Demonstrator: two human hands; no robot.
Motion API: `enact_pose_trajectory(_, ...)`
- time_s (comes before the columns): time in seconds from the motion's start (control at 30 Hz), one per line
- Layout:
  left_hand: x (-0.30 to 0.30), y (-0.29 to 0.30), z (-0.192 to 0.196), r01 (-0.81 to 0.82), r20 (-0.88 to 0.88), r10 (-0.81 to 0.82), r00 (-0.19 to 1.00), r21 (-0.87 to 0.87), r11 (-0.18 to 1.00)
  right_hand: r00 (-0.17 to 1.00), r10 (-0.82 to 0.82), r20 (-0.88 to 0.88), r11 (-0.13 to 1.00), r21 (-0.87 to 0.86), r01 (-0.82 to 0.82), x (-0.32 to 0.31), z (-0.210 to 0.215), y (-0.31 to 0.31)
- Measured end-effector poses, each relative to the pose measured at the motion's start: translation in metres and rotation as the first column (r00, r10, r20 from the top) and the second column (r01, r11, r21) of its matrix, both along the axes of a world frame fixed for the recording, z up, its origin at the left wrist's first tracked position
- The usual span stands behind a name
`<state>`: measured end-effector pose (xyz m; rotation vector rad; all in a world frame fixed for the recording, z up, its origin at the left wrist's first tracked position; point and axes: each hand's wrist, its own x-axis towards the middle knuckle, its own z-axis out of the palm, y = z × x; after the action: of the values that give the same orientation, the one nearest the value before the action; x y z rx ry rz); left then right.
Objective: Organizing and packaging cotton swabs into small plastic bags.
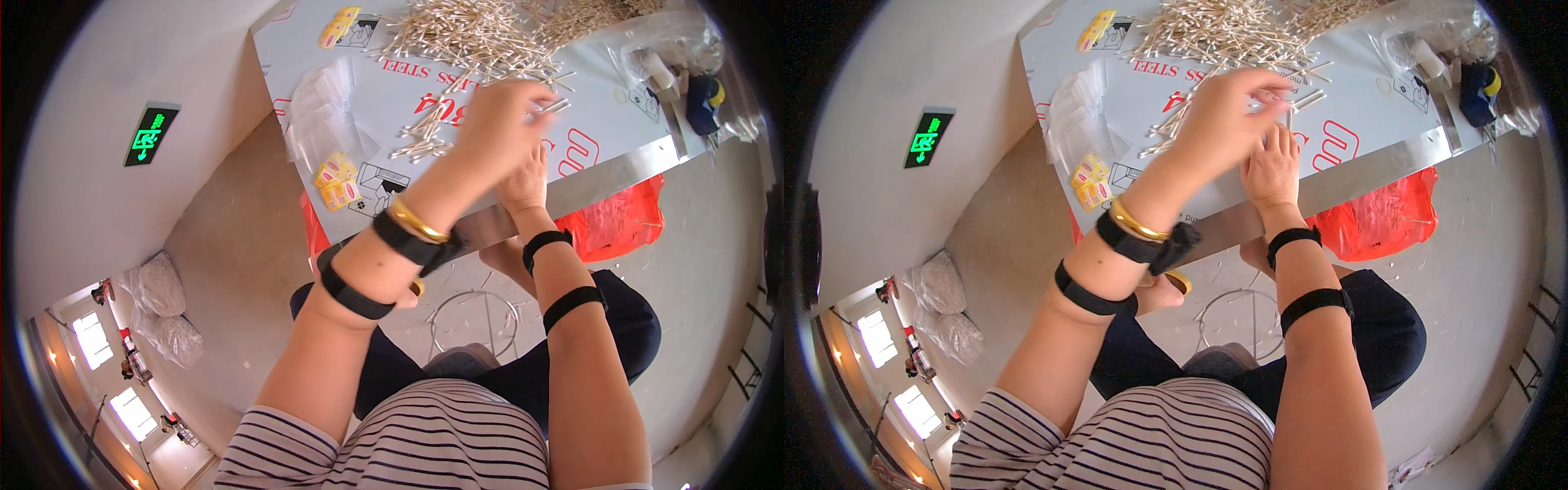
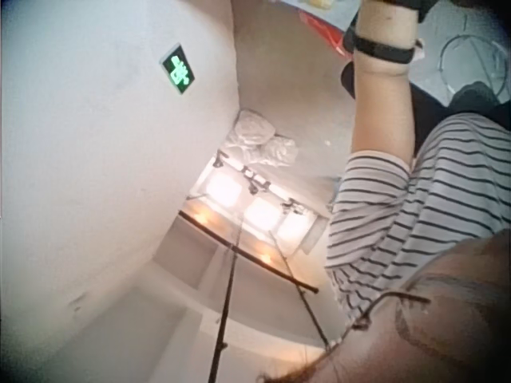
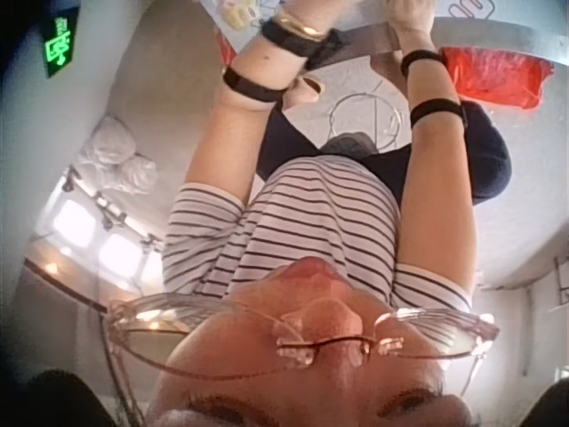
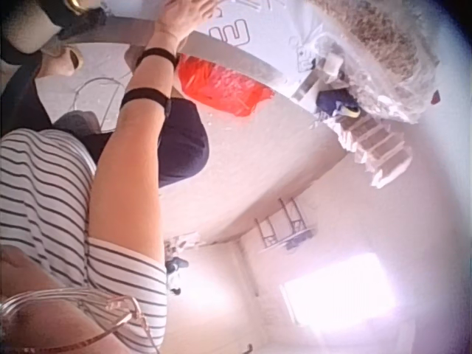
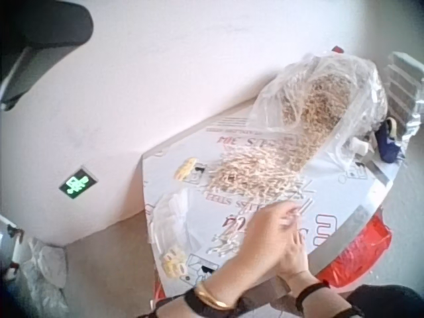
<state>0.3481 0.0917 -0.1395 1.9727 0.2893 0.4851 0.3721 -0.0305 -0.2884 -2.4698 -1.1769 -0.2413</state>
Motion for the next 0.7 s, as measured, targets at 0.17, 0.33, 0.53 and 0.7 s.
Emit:
enact_pose_trajectory(0.17, -0.076, 0.084, -0.063, -0.174, -0.099, 0.249, 0.963, 0.476, 0.862, 0.994, 0.026, -0.104, 0.99, 0.141, -0.011, 0.004, 0.026, 0.005)
enact_pose_trajectory(0.33, -0.115, 0.092, -0.099, -0.126, -0.129, 0.213, 0.968, 0.485, 0.866, 0.995, 0.019, -0.1, 0.989, 0.151, -0.004, 0.004, 0.021, 0.006)
enact_pose_trajectory(0.53, -0.125, 0.083, -0.104, -0.075, -0.099, 0.158, 0.982, 0.565, 0.822, 0.993, 0.012, -0.115, 0.988, 0.154, 0.005, 0.001, 0.023, 0.005)
enact_pose_trajectory(0.7, -0.133, 0.09, -0.106, -0.036, -0.19, 0.168, 0.967, 0.554, 0.832, 0.994, 0.016, -0.11, 0.987, 0.159, 0.002, 0.001, 0.022, 0.005)
